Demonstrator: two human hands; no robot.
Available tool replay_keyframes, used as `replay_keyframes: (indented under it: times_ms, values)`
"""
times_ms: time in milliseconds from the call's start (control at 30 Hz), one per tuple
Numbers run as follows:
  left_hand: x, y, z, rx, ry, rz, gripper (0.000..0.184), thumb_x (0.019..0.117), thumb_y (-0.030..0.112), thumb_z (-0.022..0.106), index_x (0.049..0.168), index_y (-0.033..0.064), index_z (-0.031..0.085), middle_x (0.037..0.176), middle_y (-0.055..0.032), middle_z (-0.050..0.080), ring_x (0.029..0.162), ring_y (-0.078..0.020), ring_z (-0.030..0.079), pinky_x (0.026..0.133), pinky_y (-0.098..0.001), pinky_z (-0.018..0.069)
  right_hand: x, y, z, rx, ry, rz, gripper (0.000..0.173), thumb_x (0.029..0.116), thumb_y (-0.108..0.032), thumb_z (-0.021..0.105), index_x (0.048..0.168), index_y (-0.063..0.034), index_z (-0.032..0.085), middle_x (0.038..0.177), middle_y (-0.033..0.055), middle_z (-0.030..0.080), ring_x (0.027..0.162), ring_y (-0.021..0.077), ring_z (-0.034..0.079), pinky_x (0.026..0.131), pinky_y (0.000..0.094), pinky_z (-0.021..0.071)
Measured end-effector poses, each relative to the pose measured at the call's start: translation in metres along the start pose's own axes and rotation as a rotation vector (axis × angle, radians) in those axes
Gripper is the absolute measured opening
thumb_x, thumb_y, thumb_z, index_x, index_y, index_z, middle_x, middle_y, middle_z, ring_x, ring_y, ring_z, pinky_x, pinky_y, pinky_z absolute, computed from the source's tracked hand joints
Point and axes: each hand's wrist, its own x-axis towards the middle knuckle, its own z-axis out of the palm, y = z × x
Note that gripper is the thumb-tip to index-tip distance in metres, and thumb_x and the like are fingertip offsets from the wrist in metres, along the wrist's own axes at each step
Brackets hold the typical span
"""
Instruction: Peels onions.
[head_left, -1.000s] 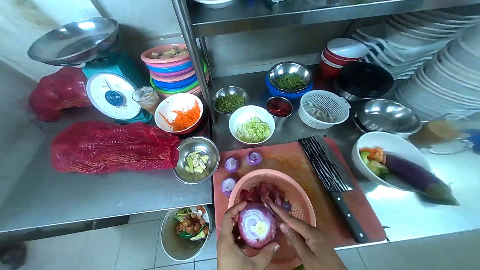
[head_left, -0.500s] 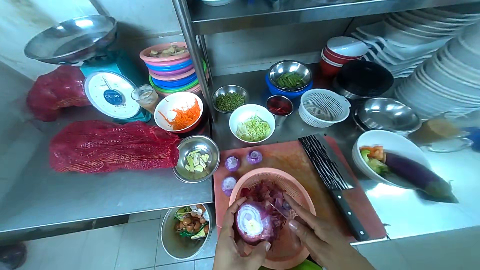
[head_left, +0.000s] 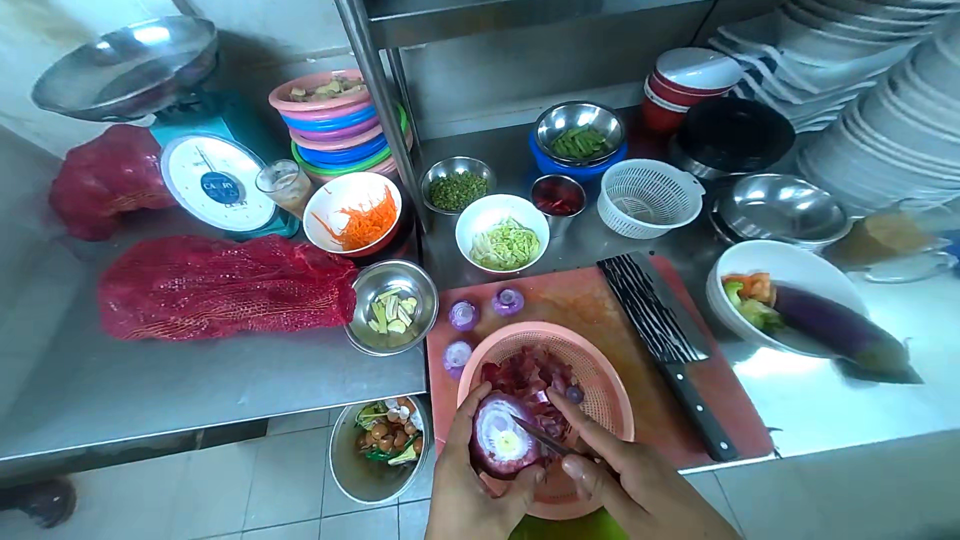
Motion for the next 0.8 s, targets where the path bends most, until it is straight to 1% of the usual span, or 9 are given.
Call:
replay_keyframes:
  times_ms: [100,233,433,500,533,600,700,733,800]
  values:
    - [0.000,0.000,-0.001,-0.028,-0.010,-0.024,0.089,0.0671,0.006,0.088,0.143,-0.0103,0.044,0.144,-0.0217,0.053,0.121,-0.0144,0.063,0.093,-0.0260,0.0580,0.001,0.004,0.005,-0.015,0.077,-0.011,0.055,0.1084,-0.034,0.046,0.158,-0.0103,0.040,0.097,0.0130,0.072,0.072,0.0224,0.065,0.069,0.0435,0.0560]
    - [0.000,0.006,0.000,-0.052,-0.010,-0.068,0.089,0.0679,0.004,0.086,0.145,-0.0087,0.043,0.144,-0.0207,0.053,0.119,-0.0146,0.064,0.091,-0.0263,0.0591,0.000,0.005,0.002,0.072,0.083,-0.044,0.055,0.1083,-0.031,0.047,0.158,-0.0088,0.039,0.090,0.0088,0.069,0.067,0.0164,0.062,0.065,0.0364,0.0553]
    - [0.001,0.002,0.004,0.003,-0.020,0.010,0.087,0.0659,0.004,0.088,0.141,-0.0103,0.047,0.142,-0.0207,0.055,0.120,-0.0137,0.063,0.094,-0.0257,0.0575,-0.004,0.000,0.002,0.033,-0.014,-0.084,0.055,0.1087,-0.033,0.047,0.159,-0.0119,0.039,0.091,0.0131,0.069,0.067,0.0229,0.062,0.064,0.0438,0.0547]
    - [0.001,0.003,0.003,-0.011,-0.032,0.012,0.087,0.0663,0.005,0.088,0.141,-0.0101,0.047,0.142,-0.0203,0.055,0.119,-0.0137,0.064,0.094,-0.0262,0.0579,-0.004,0.001,0.003,0.026,0.025,-0.078,0.051,0.1089,-0.031,0.046,0.156,-0.0125,0.045,0.105,0.0135,0.072,0.079,0.0229,0.068,0.073,0.0445,0.0567]
    - [0.001,0.004,0.002,-0.021,-0.038,0.008,0.087,0.0663,0.005,0.088,0.141,-0.0102,0.047,0.142,-0.0203,0.055,0.119,-0.0138,0.064,0.093,-0.0264,0.0584,-0.003,0.002,0.004,0.029,0.050,-0.074,0.048,0.1093,-0.030,0.045,0.154,-0.0126,0.048,0.118,0.0122,0.072,0.093,0.0215,0.071,0.083,0.0435,0.0573]
    - [0.001,0.006,0.002,-0.047,-0.054,0.001,0.088,0.0668,0.006,0.088,0.142,-0.0105,0.046,0.143,-0.0201,0.054,0.120,-0.0141,0.063,0.094,-0.0266,0.0581,-0.002,0.008,0.003,0.052,0.082,-0.068,0.045,0.1098,-0.029,0.043,0.151,-0.0124,0.052,0.133,0.0094,0.068,0.111,0.0177,0.069,0.096,0.0390,0.0550]
    - [0.001,0.007,0.004,-0.044,-0.048,-0.010,0.087,0.0666,0.006,0.087,0.142,-0.0098,0.046,0.142,-0.0190,0.055,0.119,-0.0139,0.064,0.092,-0.0266,0.0590,-0.003,0.010,0.001,0.094,0.086,-0.093,0.046,0.1096,-0.030,0.044,0.152,-0.0125,0.051,0.105,0.0088,0.071,0.079,0.0129,0.064,0.073,0.0323,0.0553]
    - [0.002,0.006,0.004,-0.030,-0.042,-0.002,0.086,0.0666,0.006,0.087,0.141,-0.0100,0.047,0.141,-0.0191,0.056,0.118,-0.0134,0.065,0.091,-0.0263,0.0589,-0.004,0.008,-0.001,0.096,0.058,-0.104,0.048,0.1095,-0.031,0.044,0.154,-0.0122,0.048,0.099,0.0096,0.070,0.073,0.0141,0.062,0.069,0.0338,0.0546]
    - [0.003,0.005,0.004,-0.014,-0.041,0.012,0.086,0.0665,0.005,0.087,0.141,-0.0103,0.047,0.140,-0.0194,0.056,0.117,-0.0132,0.065,0.092,-0.0264,0.0587,-0.006,0.003,-0.003,0.080,0.011,-0.110,0.052,0.1093,-0.032,0.045,0.156,-0.0114,0.043,0.103,0.0128,0.071,0.074,0.0187,0.064,0.069,0.0397,0.0556]
